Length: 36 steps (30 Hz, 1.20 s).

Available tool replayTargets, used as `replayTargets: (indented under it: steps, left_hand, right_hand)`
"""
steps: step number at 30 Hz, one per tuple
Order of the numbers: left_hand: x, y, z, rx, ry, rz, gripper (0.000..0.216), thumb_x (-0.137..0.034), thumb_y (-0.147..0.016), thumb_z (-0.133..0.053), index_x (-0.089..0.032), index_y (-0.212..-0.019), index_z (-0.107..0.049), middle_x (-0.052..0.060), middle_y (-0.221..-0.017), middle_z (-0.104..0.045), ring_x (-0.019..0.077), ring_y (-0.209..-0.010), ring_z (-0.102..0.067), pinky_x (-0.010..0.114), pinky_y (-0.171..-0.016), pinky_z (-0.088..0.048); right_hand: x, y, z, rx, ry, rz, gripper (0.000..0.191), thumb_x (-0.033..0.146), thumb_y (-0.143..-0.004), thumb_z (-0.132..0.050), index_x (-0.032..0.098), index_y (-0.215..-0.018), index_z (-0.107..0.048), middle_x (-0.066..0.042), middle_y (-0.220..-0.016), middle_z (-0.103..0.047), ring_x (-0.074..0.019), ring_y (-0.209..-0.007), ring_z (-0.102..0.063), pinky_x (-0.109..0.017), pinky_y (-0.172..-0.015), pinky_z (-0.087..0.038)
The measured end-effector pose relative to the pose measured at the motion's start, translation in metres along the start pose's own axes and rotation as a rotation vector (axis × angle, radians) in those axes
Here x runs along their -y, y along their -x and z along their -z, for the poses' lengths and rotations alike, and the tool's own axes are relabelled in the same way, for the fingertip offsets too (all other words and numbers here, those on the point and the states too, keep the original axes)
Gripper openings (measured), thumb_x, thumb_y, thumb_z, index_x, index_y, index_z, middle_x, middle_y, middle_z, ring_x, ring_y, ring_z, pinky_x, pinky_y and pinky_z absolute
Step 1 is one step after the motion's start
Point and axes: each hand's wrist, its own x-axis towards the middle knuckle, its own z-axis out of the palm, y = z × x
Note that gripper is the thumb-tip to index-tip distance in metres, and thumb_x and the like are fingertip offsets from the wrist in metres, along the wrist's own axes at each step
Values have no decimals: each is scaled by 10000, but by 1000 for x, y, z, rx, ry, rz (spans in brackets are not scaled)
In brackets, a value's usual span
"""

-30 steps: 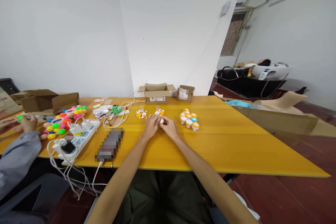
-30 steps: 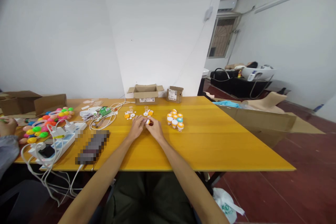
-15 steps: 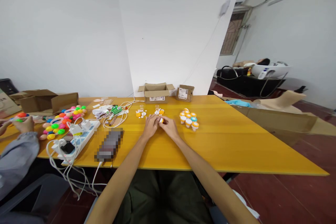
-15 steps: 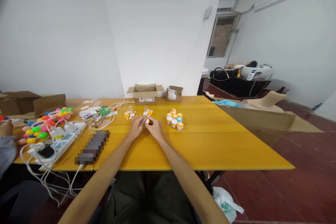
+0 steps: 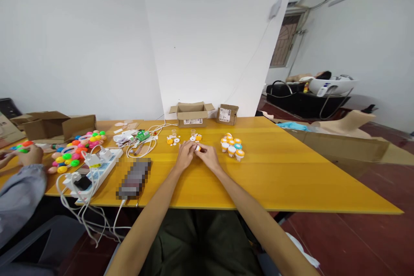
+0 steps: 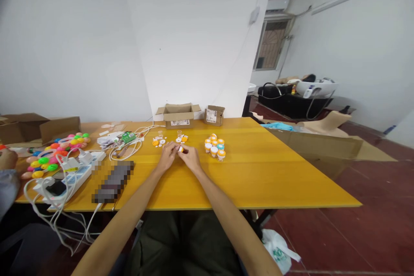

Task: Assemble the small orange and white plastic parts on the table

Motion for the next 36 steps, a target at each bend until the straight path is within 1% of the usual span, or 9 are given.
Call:
replayTargets:
  steps: [7, 13, 17, 23, 29, 32, 36]
  left_hand:
    - [2, 0, -1, -15, 20, -37, 249, -269, -997, -464, -226, -884, -682, 23, -856, -669, 192, -848, -570, 317, -842, -409]
    - [7, 1, -3, -36, 51, -58, 257, -315, -996, -475, -234, -891, -694, 24, -832, -663, 197, -829, -566, 320, -838, -416]
    - [12, 0, -5, -41, 91, -80, 247, -306, -989, -484, -225, -892, -697, 24, -828, -659, 193, -823, -565, 318, -838, -423]
    - [16, -2, -6, -82, 190, -106, 265, -307, -987, -477, -210, -842, -677, 25, -825, -650, 180, -791, -565, 301, -786, -451]
    - [13, -2, -5, -83, 255, -112, 250, -307, -983, -479, -215, -872, -683, 26, -842, -647, 174, -783, -576, 294, -763, -472]
    - [12, -2, -5, -114, 256, -82, 223, -299, -978, -489, -221, -909, -686, 28, -869, -653, 176, -802, -587, 291, -767, -478]
    - [12, -2, -6, -169, 243, -49, 191, -271, -970, -499, -228, -931, -681, 34, -892, -652, 180, -829, -597, 294, -775, -483]
  right_hand:
    - [0, 0, 1, 21, 45, 2, 300, 269, -727, -609, 188, -938, -807, 14, -706, -727, -219, -704, -658, -306, -671, -552]
    - [0, -1, 2, 30, 24, 4, 289, 287, -717, -612, 193, -909, -806, 9, -730, -733, -220, -697, -650, -308, -649, -540]
    - [-1, -1, 2, 29, 9, 8, 295, 304, -716, -617, 192, -915, -804, 11, -731, -734, -213, -687, -642, -304, -643, -536]
    - [-4, -1, 2, 26, -1, 35, 288, 284, -714, -605, 190, -908, -797, 8, -732, -732, -208, -702, -642, -307, -672, -537]
    - [-6, -2, -1, -16, -5, -24, 266, 283, -694, -629, 208, -915, -758, -18, -829, -759, -211, -731, -673, -323, -695, -558]
    - [-9, -2, -1, -34, 6, -57, 235, 262, -673, -630, 219, -888, -714, -19, -834, -753, -197, -719, -675, -313, -690, -561]
    - [-14, -3, -1, -13, 42, -83, 207, 236, -645, -615, 224, -848, -655, 3, -809, -725, -176, -673, -656, -301, -680, -549]
